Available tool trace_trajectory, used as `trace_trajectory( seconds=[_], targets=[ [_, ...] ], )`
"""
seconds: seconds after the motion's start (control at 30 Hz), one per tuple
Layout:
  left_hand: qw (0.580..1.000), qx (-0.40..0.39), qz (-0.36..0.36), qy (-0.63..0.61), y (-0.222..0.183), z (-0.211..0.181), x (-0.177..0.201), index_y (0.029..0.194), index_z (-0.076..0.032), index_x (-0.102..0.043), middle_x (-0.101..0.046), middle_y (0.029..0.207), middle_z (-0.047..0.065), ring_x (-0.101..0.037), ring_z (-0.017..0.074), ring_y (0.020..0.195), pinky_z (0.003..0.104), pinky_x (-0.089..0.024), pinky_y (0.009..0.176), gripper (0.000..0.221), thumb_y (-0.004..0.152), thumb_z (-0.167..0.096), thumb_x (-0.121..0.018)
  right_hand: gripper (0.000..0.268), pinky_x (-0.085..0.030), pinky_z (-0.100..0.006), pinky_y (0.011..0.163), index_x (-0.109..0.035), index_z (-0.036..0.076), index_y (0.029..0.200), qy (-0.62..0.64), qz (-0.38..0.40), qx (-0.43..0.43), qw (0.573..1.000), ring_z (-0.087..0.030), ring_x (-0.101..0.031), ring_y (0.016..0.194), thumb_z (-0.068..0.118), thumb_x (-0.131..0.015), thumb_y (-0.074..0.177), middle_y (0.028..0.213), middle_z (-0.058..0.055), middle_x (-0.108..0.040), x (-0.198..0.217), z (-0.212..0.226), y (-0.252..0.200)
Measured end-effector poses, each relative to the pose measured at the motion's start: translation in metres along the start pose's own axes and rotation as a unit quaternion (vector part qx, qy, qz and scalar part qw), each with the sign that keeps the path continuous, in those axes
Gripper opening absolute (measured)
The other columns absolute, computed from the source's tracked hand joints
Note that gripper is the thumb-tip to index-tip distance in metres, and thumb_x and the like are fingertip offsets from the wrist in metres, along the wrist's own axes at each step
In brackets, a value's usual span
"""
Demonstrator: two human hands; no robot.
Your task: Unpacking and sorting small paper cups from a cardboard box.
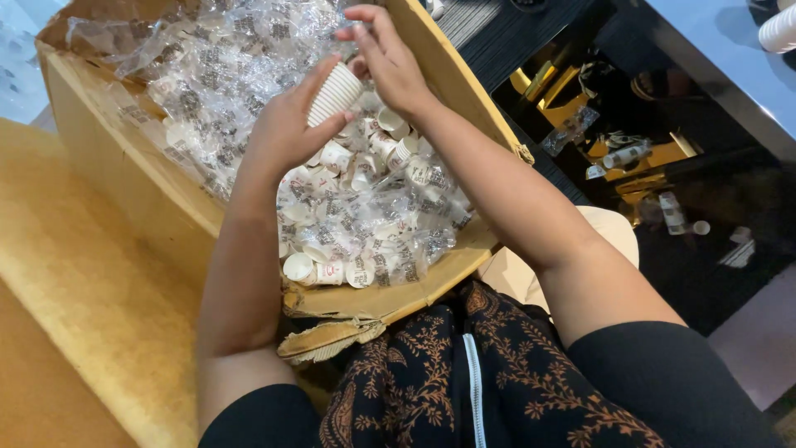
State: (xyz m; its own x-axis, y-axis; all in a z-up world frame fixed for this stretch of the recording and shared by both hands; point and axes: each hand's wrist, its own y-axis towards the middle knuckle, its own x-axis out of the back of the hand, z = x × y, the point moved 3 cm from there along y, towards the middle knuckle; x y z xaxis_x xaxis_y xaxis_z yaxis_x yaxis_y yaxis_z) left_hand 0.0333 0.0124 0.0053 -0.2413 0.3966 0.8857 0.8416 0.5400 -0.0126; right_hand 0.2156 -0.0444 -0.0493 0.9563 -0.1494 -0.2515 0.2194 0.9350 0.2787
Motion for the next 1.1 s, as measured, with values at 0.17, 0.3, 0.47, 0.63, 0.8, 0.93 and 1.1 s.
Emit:
trace_trajectory(
  seconds=[0.17, 0.3, 0.47, 0.63, 0.8, 0.93, 1.1],
  targets=[
    [0.991, -0.079, -0.106, -0.018, 0.0, 0.004, 0.003, 0.164, -0.033, -0.031, -0.072, 0.129, 0.021, -0.073, 0.0412, 0.108, 0.05, -0.058, 0.092, 0.076, 0.101, -0.051, -0.069, 0.03, -0.057, -0.046, 0.077, -0.076, 0.004, 0.104, -0.721, 0.223, -0.182, 0.63, -0.034, -0.071, 0.095, 0.025, -0.069, 0.084, 0.105, -0.019, -0.073, 0.017, -0.098, -0.036],
    [0.997, -0.028, -0.054, -0.041, -0.001, -0.001, 0.001, 0.162, -0.035, -0.03, -0.073, 0.123, 0.019, -0.074, 0.0383, 0.105, 0.048, -0.058, 0.092, 0.077, 0.097, -0.052, -0.068, 0.027, -0.059, -0.042, 0.068, -0.078, 0.003, 0.102, -0.768, 0.217, -0.125, 0.59, -0.03, -0.073, 0.091, 0.017, -0.066, 0.082, 0.123, -0.019, -0.066, 0.021, -0.145, -0.057],
    [0.992, -0.085, -0.083, -0.044, -0.001, -0.008, 0.004, 0.163, -0.034, -0.03, -0.072, 0.127, 0.021, -0.071, 0.0434, 0.112, 0.049, -0.056, 0.093, 0.077, 0.099, -0.049, -0.07, 0.018, -0.058, -0.044, 0.076, -0.079, 0.006, 0.096, -0.774, 0.216, -0.068, 0.591, -0.029, -0.072, 0.096, 0.016, -0.067, 0.086, 0.108, -0.017, -0.073, 0.046, -0.142, -0.037],
    [0.994, -0.062, -0.079, -0.034, 0.004, 0.002, 0.002, 0.163, -0.034, -0.029, -0.073, 0.125, 0.021, -0.072, 0.0423, 0.11, 0.049, -0.056, 0.093, 0.077, 0.099, -0.05, -0.069, 0.011, -0.056, -0.046, 0.076, -0.075, 0.01, 0.087, -0.703, 0.117, -0.133, 0.689, -0.034, -0.071, 0.085, 0.012, -0.072, 0.077, 0.089, -0.017, -0.074, 0.035, -0.057, -0.008],
    [0.999, -0.009, -0.034, -0.008, 0.005, 0.004, 0.005, 0.163, -0.036, -0.027, -0.07, 0.129, 0.02, -0.071, 0.0412, 0.11, 0.048, -0.055, 0.095, 0.081, 0.095, -0.053, -0.069, 0.024, -0.054, -0.047, 0.075, -0.067, 0.008, 0.104, -0.575, 0.007, -0.043, 0.817, -0.036, -0.07, 0.083, 0.011, -0.072, 0.081, 0.086, -0.015, -0.074, 0.041, -0.021, -0.006],
    [0.995, -0.064, -0.082, -0.01, 0.003, 0.003, 0.007, 0.162, -0.033, -0.03, -0.064, 0.143, 0.021, -0.068, 0.0423, 0.118, 0.048, -0.053, 0.1, 0.079, 0.097, -0.051, -0.071, 0.032, -0.055, -0.037, 0.075, -0.051, 0.009, 0.128, -0.322, -0.157, 0.1, 0.928, -0.024, -0.07, 0.079, 0.012, -0.065, 0.099, 0.087, -0.008, -0.068, 0.021, 0.041, -0.003],
    [0.994, -0.067, -0.079, -0.027, -0.001, -0.008, 0.011, 0.164, -0.031, -0.031, -0.063, 0.146, 0.02, -0.067, 0.0426, 0.121, 0.048, -0.053, 0.101, 0.079, 0.097, -0.048, -0.07, 0.03, -0.055, -0.037, 0.083, -0.05, 0.016, 0.134, -0.398, -0.234, 0.301, 0.834, -0.024, -0.067, 0.091, 0.007, -0.06, 0.107, 0.103, -0.011, -0.066, -0.005, 0.081, -0.021]
  ],
)
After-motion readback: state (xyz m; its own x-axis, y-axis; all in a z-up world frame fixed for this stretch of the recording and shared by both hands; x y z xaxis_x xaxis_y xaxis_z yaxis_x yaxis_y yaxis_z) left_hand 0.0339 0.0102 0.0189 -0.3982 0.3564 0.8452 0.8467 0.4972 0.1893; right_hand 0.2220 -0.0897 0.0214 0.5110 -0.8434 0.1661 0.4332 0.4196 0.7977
